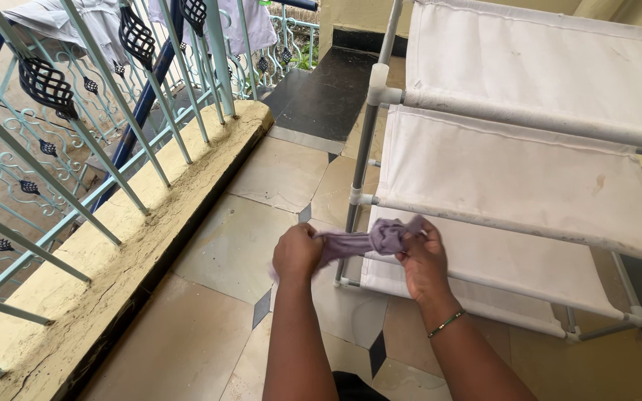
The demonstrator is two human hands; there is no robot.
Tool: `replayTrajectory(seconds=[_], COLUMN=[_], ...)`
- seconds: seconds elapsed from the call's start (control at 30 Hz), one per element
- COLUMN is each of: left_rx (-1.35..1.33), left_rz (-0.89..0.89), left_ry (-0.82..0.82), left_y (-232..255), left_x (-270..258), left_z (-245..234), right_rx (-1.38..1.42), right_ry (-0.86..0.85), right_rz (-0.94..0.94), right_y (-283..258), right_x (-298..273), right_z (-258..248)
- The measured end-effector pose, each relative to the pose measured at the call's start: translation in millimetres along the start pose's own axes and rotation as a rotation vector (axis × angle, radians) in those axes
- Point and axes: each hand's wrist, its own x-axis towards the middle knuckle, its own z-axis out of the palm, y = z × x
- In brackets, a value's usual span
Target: The person cleans a multi-tier shelf by wiping down its plastic frame and fabric tiers with a cloth.
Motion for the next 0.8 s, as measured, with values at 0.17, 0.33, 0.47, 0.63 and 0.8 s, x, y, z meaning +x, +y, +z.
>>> replayTrajectory(seconds=[0.17, 0.33, 0.47, 0.63, 0.8], left_rx=[-1.247, -1.13, -0.678, -0.419, -1.557], left_rz=[0.252, 0.378, 0.225, 0.28, 0.461], left_ry=[-0.134, -0.298, -0.237, 0.065, -0.085], left_y=[27.8, 26.3, 15.1, 13.3, 22.2], left_x=[-2.3, -3.6, 5.3, 23.0, 25.7], left_z=[9.6, 7.0, 30.8, 48.5, 38.5], right_rx=[0.031, -0.013, -0.485, -0.541, -0.132], right_ry=[-0.296, -0.342, -0.232, -0.235, -0.454], right_rz=[-0.026, -0.146, 0.025, -0.034, -0.166], right_y=[-6.2, 19.2, 51.0, 44.8, 15.7], right_x=[2.0, 10.2, 7.8, 25.6, 38.6], right_z=[52.6, 60.5, 45.4, 55.9, 79.5])
